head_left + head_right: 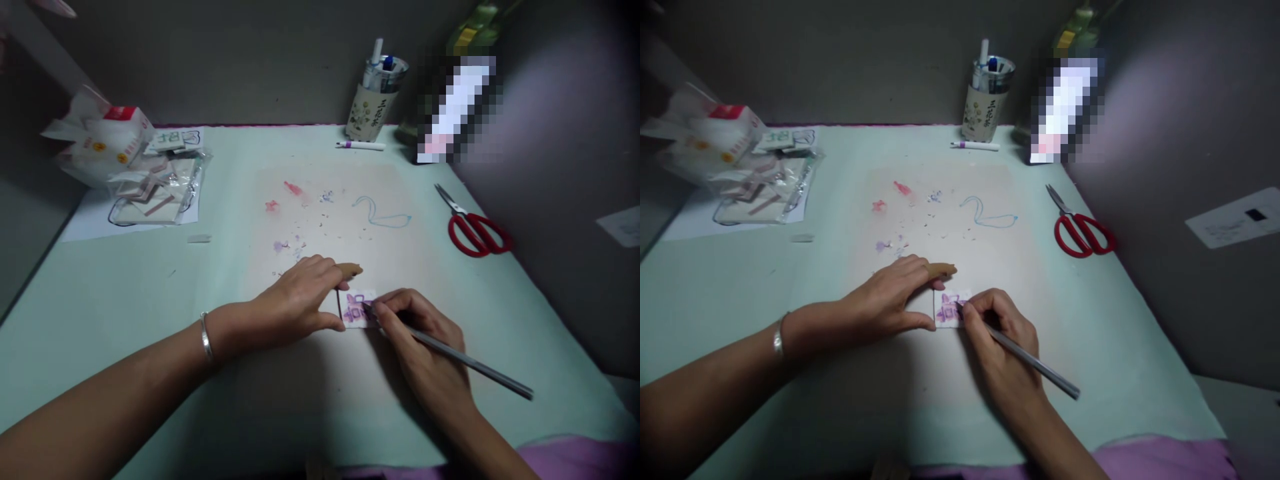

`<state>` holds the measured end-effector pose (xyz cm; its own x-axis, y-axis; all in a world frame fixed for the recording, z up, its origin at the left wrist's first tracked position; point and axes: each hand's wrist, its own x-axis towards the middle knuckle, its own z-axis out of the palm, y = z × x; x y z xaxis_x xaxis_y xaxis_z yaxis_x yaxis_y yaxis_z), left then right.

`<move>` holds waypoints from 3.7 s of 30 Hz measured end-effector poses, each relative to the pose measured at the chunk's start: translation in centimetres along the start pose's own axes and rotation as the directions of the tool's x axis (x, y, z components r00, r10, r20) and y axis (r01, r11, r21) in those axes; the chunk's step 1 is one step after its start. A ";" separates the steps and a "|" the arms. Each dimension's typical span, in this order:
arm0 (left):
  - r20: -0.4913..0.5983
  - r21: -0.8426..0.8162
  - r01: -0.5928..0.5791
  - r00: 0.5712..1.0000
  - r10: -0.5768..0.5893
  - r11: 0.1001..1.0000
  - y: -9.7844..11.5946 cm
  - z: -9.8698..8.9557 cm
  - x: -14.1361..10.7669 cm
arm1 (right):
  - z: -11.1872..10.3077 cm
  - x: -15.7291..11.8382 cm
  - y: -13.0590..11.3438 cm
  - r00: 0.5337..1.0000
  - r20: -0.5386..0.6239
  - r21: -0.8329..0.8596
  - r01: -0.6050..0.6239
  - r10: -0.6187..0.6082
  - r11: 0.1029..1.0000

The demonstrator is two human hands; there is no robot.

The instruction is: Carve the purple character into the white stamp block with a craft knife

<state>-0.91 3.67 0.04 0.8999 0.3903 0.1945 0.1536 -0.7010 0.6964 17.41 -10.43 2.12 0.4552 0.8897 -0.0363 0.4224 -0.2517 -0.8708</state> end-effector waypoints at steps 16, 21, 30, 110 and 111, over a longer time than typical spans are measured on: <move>-0.043 0.088 0.047 0.998 -0.043 0.995 1.9 1.2 0.0 | -0.3 0.0 0.1 0.999 -0.047 0.093 0.004 0.000 0.996; -0.038 0.075 0.062 0.998 -0.059 0.995 1.9 1.2 0.1 | -0.1 0.1 0.1 0.999 -0.046 0.047 -0.025 0.028 0.999; -0.057 0.078 0.046 0.998 -0.041 0.996 1.9 1.4 0.1 | -0.1 -0.1 0.5 1.000 -0.020 0.028 0.020 -0.019 0.999; 0.036 0.001 0.034 0.999 -0.034 0.999 0.6 0.7 0.9 | -0.5 -0.2 0.2 0.996 0.079 0.087 0.024 -0.031 0.996; 0.032 0.001 0.036 0.999 -0.036 0.999 0.7 0.7 0.9 | -0.5 -0.2 0.2 0.996 0.085 0.086 0.022 -0.029 0.996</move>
<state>0.31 3.17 0.22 0.9066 0.3954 0.1471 0.1860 -0.6876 0.7019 17.77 -10.84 2.16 0.3746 0.9257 -0.0521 0.3636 -0.1983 -0.9102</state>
